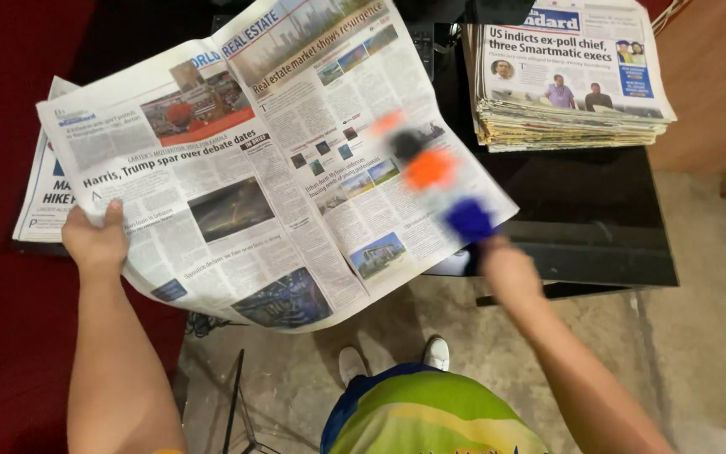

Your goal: Dusting a stack of newspapers page by page using a feather duster.

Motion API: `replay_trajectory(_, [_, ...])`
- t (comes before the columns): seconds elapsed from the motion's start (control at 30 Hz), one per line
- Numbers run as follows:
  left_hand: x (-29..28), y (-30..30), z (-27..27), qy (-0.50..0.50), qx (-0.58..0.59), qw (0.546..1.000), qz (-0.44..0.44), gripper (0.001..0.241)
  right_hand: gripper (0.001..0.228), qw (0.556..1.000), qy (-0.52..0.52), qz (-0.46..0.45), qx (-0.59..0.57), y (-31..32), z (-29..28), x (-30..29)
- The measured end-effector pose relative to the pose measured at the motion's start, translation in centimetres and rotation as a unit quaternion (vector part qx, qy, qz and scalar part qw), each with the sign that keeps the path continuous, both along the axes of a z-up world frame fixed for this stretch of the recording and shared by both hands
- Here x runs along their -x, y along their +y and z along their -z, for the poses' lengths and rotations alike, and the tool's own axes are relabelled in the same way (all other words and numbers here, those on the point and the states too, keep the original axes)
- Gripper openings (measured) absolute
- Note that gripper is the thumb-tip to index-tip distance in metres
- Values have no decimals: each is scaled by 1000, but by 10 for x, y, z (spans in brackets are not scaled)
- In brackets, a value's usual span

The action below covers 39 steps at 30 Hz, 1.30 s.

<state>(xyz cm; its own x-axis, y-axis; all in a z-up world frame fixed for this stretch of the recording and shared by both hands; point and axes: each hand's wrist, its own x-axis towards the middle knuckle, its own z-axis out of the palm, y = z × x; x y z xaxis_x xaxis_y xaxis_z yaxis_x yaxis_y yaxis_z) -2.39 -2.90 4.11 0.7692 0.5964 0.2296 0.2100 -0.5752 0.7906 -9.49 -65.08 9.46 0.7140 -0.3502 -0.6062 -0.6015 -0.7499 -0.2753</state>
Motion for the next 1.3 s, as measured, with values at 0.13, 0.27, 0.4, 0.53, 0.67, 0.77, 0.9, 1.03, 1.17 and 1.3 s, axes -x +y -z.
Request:
replay_trajectory(0.13, [-13, 5, -3, 15, -69, 997, -17, 30, 27, 892, -364, -230, 142, -66, 97, 9])
replay_trajectory(0.27, [-26, -16, -35, 97, -120, 985, -74, 35, 34, 975, -61, -193, 89, -46, 61, 22])
replay_trajectory(0.4, [-50, -10, -33, 28, -136, 988, -61, 53, 38, 926, -350, -69, 123, -101, 100, 16])
replay_trajectory(0.53, [-75, -15, -22, 44, -171, 980, -94, 67, 45, 931, -364, 19, 8, -100, 87, 12])
replay_trajectory(0.67, [-75, -56, -22, 206, -164, 949, -177, 95, 29, 924, -364, 80, -80, -91, 85, -1])
replay_trajectory(0.77, [-65, -133, -21, 189, -271, 941, -71, 95, 45, 903, -427, 51, 15, -87, 92, -19])
replay_trajectory(0.9, [-9, -288, -28, 55, -261, 962, 61, 76, 45, 941, -325, 80, 45, -92, 103, -36])
replay_trajectory(1.03, [29, -376, 36, 35, -103, 904, 413, 39, 45, 943, -323, 17, 79, -93, 108, -33])
replay_trajectory(1.17, [54, -450, 64, -79, -86, 825, 553, 25, 39, 943, -295, -33, 148, -71, 95, -16])
replay_trajectory(1.3, [65, -487, 58, -108, -224, 798, 548, 47, 44, 953, -290, -37, 81, -68, 95, 0])
